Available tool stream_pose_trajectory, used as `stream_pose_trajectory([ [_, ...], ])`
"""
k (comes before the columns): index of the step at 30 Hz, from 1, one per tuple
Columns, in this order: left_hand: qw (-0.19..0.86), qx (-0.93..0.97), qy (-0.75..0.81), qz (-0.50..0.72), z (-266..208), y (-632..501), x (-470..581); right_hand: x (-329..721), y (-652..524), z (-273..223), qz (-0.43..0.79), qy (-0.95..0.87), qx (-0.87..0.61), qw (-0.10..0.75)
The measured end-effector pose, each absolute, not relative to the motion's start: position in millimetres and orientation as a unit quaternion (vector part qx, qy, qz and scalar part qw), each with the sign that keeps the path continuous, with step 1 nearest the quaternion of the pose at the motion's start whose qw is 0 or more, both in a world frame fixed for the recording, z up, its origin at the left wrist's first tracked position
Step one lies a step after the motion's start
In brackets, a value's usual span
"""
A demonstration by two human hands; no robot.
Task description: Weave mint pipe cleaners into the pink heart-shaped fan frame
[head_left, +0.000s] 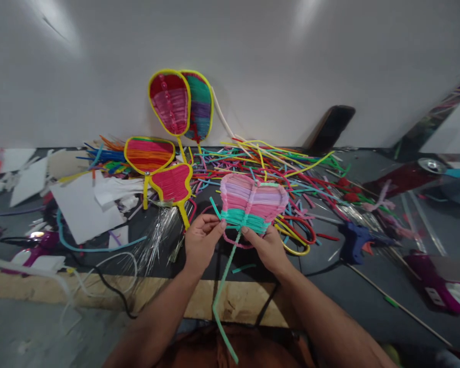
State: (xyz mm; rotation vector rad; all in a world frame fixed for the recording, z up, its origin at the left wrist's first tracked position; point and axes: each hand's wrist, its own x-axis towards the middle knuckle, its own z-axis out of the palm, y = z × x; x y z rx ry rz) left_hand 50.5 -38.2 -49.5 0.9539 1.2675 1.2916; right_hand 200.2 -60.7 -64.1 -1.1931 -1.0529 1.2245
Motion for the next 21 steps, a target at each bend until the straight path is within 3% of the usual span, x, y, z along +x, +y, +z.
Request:
stream_pose_trajectory([
  [5,0.477,0.425,0.535,0.552,-53.3,-36.8,47.9,205.3,-56.6,-62.7,0.537,-0.458,-0.506,0.495],
  [11,0.46,0.431,0.543,0.555,-57.6,-29.1,45.2,240.2,-54.7,-49.1,0.462,-0.591,-0.575,0.326],
  [17,0.484,0.438,0.553,0.517,-58.4,-26.9,47.2,230.3,-47.5,-24.1,0.293,-0.655,-0.555,0.42],
  [21,0.484,0.461,0.55,0.501,-61.2,-27.5,47.9,204.3,-17.8,-20.8,0.293,-0.734,-0.483,0.376],
])
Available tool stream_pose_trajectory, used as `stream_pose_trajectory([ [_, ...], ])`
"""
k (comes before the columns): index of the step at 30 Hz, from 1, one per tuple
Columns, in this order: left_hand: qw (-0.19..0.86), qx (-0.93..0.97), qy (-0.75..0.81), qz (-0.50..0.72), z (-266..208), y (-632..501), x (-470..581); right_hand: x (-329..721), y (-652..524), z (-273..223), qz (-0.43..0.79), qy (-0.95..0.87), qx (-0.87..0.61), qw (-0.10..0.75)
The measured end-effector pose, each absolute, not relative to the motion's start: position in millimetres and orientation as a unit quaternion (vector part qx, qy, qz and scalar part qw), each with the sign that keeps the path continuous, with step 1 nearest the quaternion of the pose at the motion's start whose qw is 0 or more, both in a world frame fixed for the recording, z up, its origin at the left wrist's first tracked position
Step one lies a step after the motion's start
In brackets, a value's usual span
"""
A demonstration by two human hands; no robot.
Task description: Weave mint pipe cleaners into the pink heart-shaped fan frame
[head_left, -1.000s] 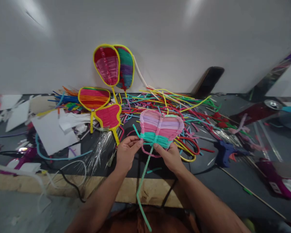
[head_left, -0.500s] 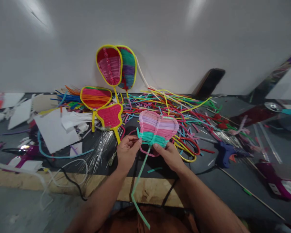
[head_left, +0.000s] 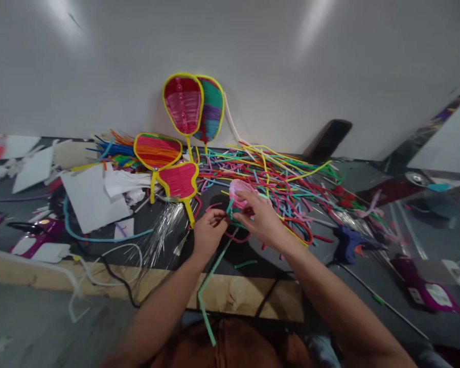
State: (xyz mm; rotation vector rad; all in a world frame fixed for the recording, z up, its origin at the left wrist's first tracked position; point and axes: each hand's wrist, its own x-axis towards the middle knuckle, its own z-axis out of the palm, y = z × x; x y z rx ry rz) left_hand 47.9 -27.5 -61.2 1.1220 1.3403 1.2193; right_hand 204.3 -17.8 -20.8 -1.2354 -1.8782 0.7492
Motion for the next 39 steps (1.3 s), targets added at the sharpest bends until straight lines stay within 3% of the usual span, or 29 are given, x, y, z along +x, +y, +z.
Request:
stream_pose_trajectory([
  [8,0.507,0.447,0.535,0.507,-69.4,-23.6,46.7,186.1,10.8,-21.6,0.283,-0.771,-0.496,0.283],
  [16,0.547,0.4,0.538,0.501,-70.6,-21.4,45.9,197.4,7.5,-30.5,0.264,-0.753,-0.52,0.305],
  [26,0.554,0.389,0.544,0.496,-64.9,-22.4,47.0,207.3,-33.1,-54.8,0.061,-0.813,-0.514,0.268],
  [31,0.586,0.375,0.531,0.484,-62.2,-20.9,47.1,204.5,-39.2,-60.2,0.043,-0.815,-0.515,0.26],
  [35,0.592,0.37,0.523,0.489,-63.9,-19.0,44.6,210.9,-40.6,-57.1,0.086,-0.787,-0.509,0.339],
  [39,0.577,0.325,0.517,0.543,-55.1,-15.5,39.3,226.1,-39.8,-52.7,0.155,-0.631,-0.556,0.518],
])
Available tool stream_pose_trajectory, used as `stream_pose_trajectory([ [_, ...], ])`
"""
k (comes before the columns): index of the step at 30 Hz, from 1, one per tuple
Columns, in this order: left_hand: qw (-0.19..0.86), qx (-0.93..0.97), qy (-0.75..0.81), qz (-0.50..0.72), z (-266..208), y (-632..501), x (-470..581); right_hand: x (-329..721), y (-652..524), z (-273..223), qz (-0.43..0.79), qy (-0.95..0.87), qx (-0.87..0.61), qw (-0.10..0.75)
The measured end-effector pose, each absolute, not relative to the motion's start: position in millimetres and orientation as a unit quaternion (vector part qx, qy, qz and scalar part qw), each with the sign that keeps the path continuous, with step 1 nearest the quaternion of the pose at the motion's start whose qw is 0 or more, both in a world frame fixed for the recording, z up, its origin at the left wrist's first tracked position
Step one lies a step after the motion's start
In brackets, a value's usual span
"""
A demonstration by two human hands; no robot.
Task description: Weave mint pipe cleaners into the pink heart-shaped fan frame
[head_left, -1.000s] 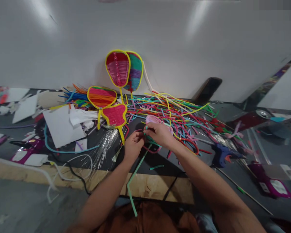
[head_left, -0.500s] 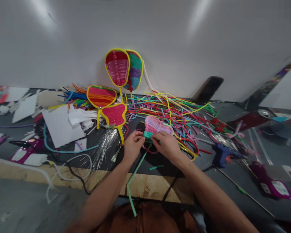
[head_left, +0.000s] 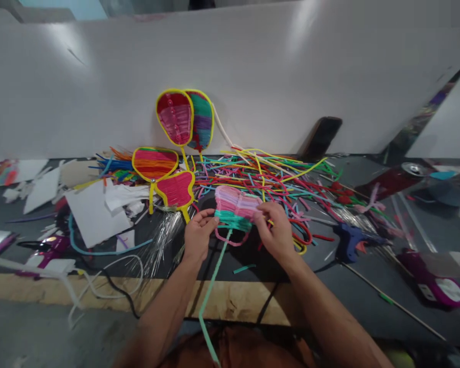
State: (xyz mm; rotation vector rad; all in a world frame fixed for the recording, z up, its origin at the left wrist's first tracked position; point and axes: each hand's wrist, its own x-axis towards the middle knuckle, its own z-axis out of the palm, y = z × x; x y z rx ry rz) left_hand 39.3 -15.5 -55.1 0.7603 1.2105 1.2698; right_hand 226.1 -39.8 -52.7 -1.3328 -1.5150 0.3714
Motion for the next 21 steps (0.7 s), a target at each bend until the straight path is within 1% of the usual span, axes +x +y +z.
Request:
stream_pose_trajectory([
  [2,0.57,0.299,0.509,0.571,-46.0,-13.6,37.1,230.9,-38.0,-51.8,0.241,-0.512,-0.566,0.599],
  [4,0.569,0.283,0.494,0.593,-36.2,-12.9,36.5,230.5,-36.7,-51.6,0.376,-0.411,-0.536,0.635],
  [5,0.569,0.28,0.487,0.601,-31.9,-13.4,37.2,228.2,-36.8,-51.7,0.451,-0.374,-0.508,0.631],
  [7,0.566,0.286,0.475,0.61,-25.9,-15.7,40.5,220.7,-38.7,-52.0,0.586,-0.329,-0.444,0.593],
  [9,0.569,0.305,0.466,0.605,-24.0,-19.1,45.7,211.8,-42.2,-52.3,0.666,-0.31,-0.393,0.554],
  [12,0.59,0.339,0.456,0.573,-27.0,-22.7,53.0,203.8,-46.3,-53.7,0.672,-0.293,-0.386,0.56],
  [16,0.634,0.369,0.461,0.5,-34.9,-20.4,54.8,207.5,-45.8,-59.9,0.604,-0.317,-0.435,0.587],
  [21,0.632,0.399,0.469,0.47,-41.5,-14.7,50.0,215.3,-44.6,-64.8,0.557,-0.391,-0.466,0.566],
])
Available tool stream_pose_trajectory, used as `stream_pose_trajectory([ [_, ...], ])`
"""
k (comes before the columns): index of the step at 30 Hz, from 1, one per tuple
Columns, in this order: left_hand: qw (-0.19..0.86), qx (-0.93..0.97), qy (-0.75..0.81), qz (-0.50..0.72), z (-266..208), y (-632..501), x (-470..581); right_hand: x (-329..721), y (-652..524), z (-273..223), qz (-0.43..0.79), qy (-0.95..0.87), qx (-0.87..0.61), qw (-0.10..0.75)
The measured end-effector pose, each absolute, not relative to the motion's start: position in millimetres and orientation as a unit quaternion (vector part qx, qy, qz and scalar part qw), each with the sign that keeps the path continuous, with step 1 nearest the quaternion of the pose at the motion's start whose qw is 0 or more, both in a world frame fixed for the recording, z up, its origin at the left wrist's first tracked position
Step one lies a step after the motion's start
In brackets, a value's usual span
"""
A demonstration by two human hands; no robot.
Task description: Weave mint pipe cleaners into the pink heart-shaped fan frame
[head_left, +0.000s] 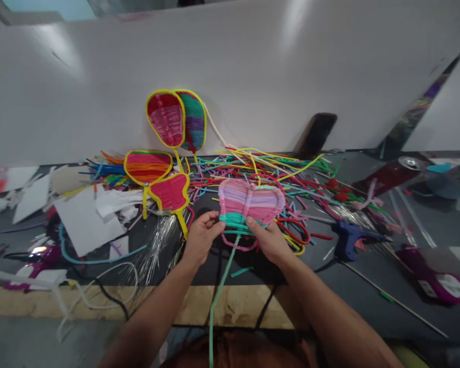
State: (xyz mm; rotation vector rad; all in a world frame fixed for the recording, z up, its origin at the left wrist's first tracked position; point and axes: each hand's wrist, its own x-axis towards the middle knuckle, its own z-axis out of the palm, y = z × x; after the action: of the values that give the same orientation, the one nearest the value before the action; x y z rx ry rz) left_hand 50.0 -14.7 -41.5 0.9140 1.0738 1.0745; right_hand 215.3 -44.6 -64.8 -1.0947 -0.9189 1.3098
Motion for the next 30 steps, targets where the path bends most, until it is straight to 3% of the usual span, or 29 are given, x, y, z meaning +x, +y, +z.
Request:
stream_pose_trajectory([
  [4,0.653,0.396,0.463,0.449,-43.9,-12.5,47.0,216.2,-45.5,-60.5,0.542,-0.407,-0.476,0.56],
  [18,0.635,0.38,0.468,0.483,-48.8,-16.9,44.3,211.7,-48.9,-62.0,0.663,-0.304,-0.459,0.508],
  [30,0.659,0.37,0.446,0.48,-48.3,-18.5,45.7,211.8,-49.9,-60.6,0.603,-0.379,-0.467,0.524],
])
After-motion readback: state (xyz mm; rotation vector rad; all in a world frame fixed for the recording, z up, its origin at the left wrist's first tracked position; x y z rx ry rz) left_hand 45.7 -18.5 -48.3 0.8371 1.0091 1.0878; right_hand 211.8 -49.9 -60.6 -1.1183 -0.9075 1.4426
